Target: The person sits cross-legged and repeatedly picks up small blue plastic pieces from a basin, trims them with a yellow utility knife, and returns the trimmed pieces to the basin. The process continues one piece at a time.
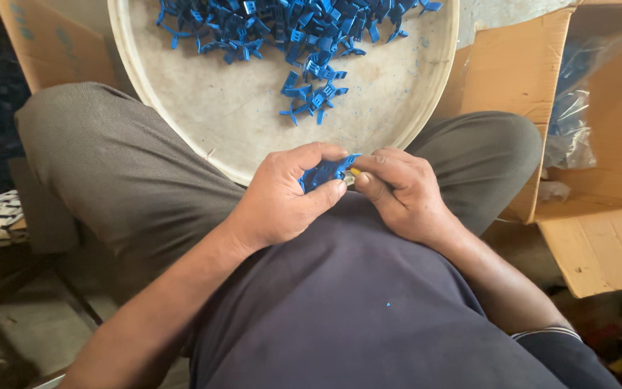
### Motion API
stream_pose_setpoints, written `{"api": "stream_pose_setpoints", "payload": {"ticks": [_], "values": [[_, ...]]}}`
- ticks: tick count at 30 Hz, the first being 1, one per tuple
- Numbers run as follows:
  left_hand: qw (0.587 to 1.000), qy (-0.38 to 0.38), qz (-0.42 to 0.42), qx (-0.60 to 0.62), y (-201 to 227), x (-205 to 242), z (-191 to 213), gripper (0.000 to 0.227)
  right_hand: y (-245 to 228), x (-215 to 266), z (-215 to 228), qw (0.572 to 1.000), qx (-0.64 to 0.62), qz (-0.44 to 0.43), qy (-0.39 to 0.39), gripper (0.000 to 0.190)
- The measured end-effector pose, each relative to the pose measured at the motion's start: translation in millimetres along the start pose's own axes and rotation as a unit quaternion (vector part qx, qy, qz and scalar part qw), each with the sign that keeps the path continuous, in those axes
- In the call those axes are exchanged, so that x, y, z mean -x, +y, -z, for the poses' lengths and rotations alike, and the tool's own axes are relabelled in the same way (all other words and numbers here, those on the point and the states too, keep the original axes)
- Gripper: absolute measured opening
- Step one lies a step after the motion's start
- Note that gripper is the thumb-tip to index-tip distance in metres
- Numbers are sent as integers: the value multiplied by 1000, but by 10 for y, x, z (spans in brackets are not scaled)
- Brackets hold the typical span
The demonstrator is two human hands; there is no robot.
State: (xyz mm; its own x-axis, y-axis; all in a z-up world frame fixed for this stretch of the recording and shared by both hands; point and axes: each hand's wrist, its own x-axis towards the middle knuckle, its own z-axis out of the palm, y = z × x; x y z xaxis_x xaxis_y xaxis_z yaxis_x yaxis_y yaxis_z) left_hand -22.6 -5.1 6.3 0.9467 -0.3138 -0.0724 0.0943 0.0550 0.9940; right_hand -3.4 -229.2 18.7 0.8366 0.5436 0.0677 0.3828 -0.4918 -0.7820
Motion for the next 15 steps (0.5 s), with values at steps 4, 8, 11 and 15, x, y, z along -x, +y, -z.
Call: {"api": "stream_pose_setpoints", "payload": {"ticks": [4, 8, 11, 15], "values": [[997, 3, 71, 42, 68, 15, -58, 30, 43, 40, -12, 1000, -23, -19, 6, 19], [994, 1, 94, 56, 86, 5, -103, 28, 91, 63, -24, 998, -52, -24, 16, 18], [990, 11, 95, 105, 44, -19, -145, 28, 128, 63, -29, 994, -93, -47, 16, 19], [986, 18, 138, 96, 36, -24, -157, 27, 156, 38, 7, 989, -131, -70, -1, 17]]}}
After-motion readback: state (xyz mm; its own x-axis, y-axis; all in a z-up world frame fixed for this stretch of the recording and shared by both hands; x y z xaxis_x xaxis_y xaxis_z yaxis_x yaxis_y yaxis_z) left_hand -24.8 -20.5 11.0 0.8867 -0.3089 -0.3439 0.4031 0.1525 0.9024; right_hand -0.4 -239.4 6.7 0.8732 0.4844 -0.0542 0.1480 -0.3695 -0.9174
